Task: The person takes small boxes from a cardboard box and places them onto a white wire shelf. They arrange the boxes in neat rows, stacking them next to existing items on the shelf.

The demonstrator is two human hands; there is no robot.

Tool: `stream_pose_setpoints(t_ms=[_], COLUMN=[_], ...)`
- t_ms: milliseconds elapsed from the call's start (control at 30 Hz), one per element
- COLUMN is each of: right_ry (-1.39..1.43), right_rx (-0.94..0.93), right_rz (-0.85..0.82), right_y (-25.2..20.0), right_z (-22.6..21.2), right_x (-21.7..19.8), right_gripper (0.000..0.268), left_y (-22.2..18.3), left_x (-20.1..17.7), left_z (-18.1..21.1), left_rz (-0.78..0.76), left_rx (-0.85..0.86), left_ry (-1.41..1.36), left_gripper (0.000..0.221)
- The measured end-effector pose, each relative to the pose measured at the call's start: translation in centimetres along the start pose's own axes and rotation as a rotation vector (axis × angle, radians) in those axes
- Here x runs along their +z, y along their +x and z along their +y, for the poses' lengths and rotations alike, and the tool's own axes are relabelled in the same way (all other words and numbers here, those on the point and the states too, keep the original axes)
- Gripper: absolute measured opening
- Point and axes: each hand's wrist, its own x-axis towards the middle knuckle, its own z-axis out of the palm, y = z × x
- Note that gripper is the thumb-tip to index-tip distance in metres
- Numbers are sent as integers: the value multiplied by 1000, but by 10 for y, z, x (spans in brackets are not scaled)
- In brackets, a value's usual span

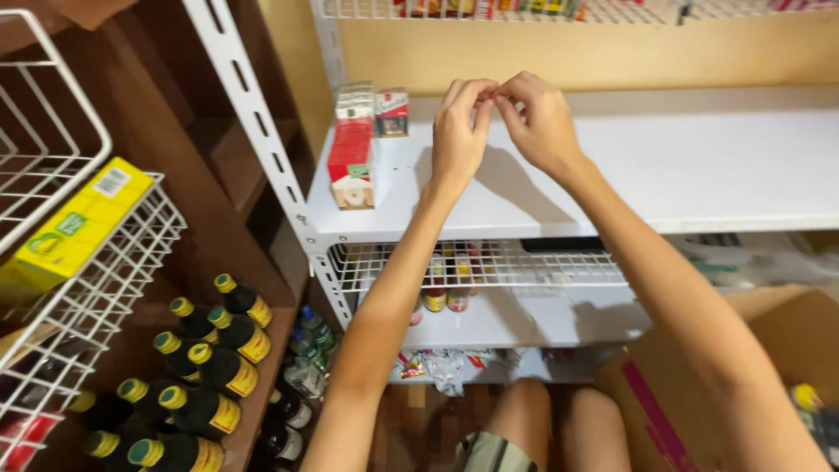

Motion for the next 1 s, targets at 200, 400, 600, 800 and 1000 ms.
stream_pose_setpoints(t_ms=[200,400,600,800,1000], right_ry=[-176,-354,-534,-594,-627], right_rx=[-29,72,304,444,557], right_rz=[-41,-129,-248,-244,-281], right_y=[-81,-185,-296,-377,-464], right_z=[-42,-86,-86,-84,-47], right_x=[-125,-234,-325,-386,-411], right_gripper=[6,8,17,15,19], left_y=[-30,-89,-163,-225,-294], left_x=[48,114,218,302,378], left_z=[94,170,212,247,243], left_rz=[-227,-501,-676,-859,-1117], left_rx=[79,101,112,45,-87], left_ry=[-157,-355,-549,-731,-806], left_gripper=[16,13,15,14,11])
